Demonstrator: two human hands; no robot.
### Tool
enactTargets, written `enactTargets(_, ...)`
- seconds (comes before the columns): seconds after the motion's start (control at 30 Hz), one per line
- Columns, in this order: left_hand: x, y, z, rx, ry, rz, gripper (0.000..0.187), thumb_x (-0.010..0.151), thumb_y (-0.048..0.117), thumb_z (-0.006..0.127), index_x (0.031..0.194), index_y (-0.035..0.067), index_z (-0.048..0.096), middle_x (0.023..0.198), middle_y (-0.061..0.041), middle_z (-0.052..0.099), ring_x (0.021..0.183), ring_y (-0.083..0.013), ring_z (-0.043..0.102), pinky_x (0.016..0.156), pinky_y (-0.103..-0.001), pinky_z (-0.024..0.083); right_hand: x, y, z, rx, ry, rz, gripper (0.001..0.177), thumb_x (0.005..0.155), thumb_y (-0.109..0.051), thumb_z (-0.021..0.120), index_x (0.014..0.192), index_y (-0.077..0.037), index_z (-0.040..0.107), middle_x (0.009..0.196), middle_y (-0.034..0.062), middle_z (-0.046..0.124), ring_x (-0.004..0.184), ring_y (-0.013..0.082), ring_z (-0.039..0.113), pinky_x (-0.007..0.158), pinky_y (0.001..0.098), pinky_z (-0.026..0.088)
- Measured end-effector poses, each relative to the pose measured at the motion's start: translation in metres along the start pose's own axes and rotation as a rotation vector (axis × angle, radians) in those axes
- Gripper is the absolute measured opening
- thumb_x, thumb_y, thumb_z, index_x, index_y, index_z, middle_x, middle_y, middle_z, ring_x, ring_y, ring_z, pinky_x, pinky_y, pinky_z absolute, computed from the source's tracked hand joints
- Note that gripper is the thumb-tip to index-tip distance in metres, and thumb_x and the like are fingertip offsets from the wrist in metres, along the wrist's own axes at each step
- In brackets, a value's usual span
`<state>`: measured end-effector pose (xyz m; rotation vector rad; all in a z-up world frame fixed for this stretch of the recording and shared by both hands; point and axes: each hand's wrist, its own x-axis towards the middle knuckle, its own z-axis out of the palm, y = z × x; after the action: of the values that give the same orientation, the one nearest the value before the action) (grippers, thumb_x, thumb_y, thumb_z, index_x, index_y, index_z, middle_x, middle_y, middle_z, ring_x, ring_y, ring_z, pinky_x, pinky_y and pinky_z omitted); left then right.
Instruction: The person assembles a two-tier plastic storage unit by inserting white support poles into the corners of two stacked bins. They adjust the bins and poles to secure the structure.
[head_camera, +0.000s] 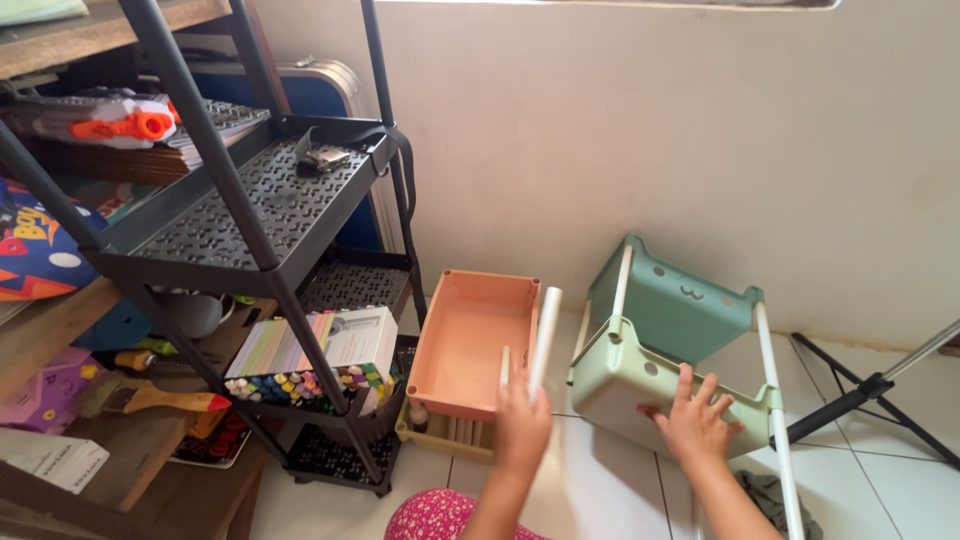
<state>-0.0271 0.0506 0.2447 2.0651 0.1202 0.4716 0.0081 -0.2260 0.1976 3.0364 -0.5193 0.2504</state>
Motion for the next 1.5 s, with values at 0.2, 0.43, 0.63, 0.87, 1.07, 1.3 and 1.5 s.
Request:
enactTargets(0.2,0.047,0.006,-0.032,0.302,0.038,-0.011,0.026,0.094,0.020,0.061,0.119,0.023,0.068,0.101,-0.014,0.062,0.101,-0.0345,0.062,0.079,-0.047,0.054,0.000,-0.005,-0.006,0.003,-0.026,0.005,0.112,0.073,-0.066,0.079,0.158,-0.025,0.018,0.149,0.0157,0.030,0.128,0.0412,0.043,0.092,0.0724,0.046)
enactTargets(0.43,0.078,-0.040,-0.017,0.523,-0.035,-0.033,0.023,0.091,0.023,0.064,0.113,0.022,0.068,0.107,-0.012,0.060,0.110,-0.0332,0.057,0.089,-0.052,0.044,-0.004,-0.016,0.006,-0.047,0.018,-0.036,0.112,0.070,-0.058,0.083,0.158,-0.027,0.022,0.148,0.0131,0.032,0.127,0.0375,0.045,0.089,0.0706,0.049)
enactTargets(0.63,0.084,-0.087,0.007,0.566,-0.078,-0.041,0.029,0.094,0.026,0.057,0.121,0.018,0.066,0.117,-0.014,0.058,0.116,-0.0338,0.054,0.092,-0.053,0.040,-0.012,-0.042,0.012,-0.107,0.011,-0.101,0.110,0.069,-0.063,0.082,0.155,-0.028,0.024,0.149,0.0126,0.031,0.128,0.0370,0.044,0.090,0.0753,0.048)
enactTargets(0.87,0.090,-0.098,0.010,0.593,-0.247,-0.130,0.036,0.097,0.023,0.052,0.132,0.019,0.062,0.128,-0.011,0.053,0.124,-0.0311,0.048,0.099,-0.052,0.034,-0.015,-0.068,0.022,-0.168,-0.008,-0.118,0.114,0.069,-0.067,0.080,0.159,-0.031,0.019,0.156,0.0098,0.026,0.131,0.0363,0.041,0.093,0.0765,0.046)
enactTargets(1.07,0.091,-0.087,-0.004,0.607,-0.353,-0.205,0.040,0.094,0.021,0.054,0.134,0.019,0.060,0.132,-0.011,0.051,0.128,-0.0298,0.045,0.105,-0.052,0.030,-0.021,-0.081,0.018,-0.210,-0.053,-0.122,0.115,0.070,-0.072,0.077,0.160,-0.033,0.016,0.156,0.0108,0.025,0.133,0.0379,0.039,0.095,0.0767,0.044)
enactTargets(1.3,0.089,-0.083,-0.012,0.694,-0.449,-0.222,0.035,0.100,0.023,0.048,0.130,0.019,0.065,0.136,-0.012,0.054,0.131,-0.0332,0.048,0.111,-0.056,0.028,-0.028,-0.083,-0.001,-0.188,-0.047,-0.116,0.120,0.070,-0.072,0.078,0.162,-0.037,0.010,0.158,0.0098,0.026,0.135,0.0400,0.040,0.096,0.0756,0.045)
enactTargets(1.5,0.092,-0.064,0.001,0.614,-0.181,-0.099,0.045,0.100,0.037,0.047,0.145,0.029,0.054,0.131,-0.020,0.054,0.127,-0.0390,0.046,0.104,-0.065,0.028,-0.037,-0.064,-0.024,-0.058,0.009,-0.217,0.120,0.070,-0.055,0.084,0.162,-0.035,0.010,0.166,0.0164,0.019,0.142,0.0450,0.036,0.095,0.0609,0.052)
